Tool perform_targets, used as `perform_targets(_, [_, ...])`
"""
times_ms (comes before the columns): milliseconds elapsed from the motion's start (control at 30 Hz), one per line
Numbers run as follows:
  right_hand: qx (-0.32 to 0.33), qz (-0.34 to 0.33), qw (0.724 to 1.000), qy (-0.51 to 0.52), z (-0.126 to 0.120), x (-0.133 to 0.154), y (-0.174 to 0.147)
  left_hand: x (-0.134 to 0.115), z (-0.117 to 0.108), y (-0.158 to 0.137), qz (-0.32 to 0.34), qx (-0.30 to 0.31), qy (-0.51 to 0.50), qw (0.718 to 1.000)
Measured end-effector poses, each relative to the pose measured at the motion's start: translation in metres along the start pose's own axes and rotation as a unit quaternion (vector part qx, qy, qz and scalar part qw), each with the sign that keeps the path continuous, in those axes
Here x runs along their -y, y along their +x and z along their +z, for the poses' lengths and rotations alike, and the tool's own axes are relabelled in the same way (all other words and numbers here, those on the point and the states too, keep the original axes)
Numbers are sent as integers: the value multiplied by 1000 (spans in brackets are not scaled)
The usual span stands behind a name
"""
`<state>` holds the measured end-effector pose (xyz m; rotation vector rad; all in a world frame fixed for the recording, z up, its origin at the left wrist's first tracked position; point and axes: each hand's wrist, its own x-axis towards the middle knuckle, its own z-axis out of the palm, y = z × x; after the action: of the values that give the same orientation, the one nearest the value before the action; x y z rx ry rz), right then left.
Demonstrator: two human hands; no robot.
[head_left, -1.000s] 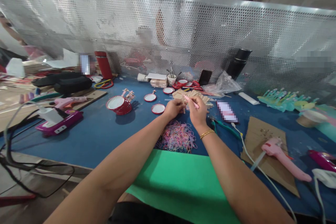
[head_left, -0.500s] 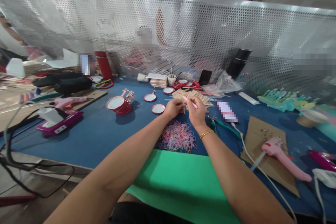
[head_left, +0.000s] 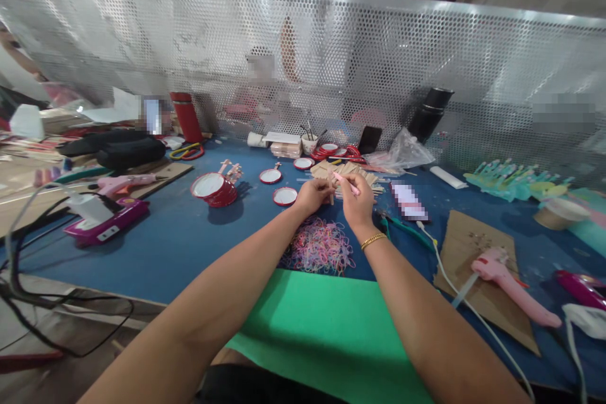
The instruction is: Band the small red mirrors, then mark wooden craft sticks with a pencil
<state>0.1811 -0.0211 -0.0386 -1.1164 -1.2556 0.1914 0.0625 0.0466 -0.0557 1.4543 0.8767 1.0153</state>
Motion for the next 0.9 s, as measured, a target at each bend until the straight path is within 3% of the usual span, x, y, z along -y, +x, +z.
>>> perform_targets(200, [30, -12, 999, 17, 1, 0, 0, 3, -1, 1, 18, 2, 15, 1000])
perform_targets(367, [-11, -10, 1000, -6, 0, -2, 1, 3, -1, 2, 15, -1, 20, 1000])
perform_targets(567, [27, -14, 999, 22, 1, -1, 0, 2, -1, 1, 20, 8, 14, 1000])
perform_targets(733, [-9, -12, 1000, 8, 0, -2, 1, 5, -1, 3, 9, 7, 3, 1000])
perform_targets(900, [19, -19, 1000, 11, 0, -1, 0, 8, -2, 5, 28, 18, 8, 999])
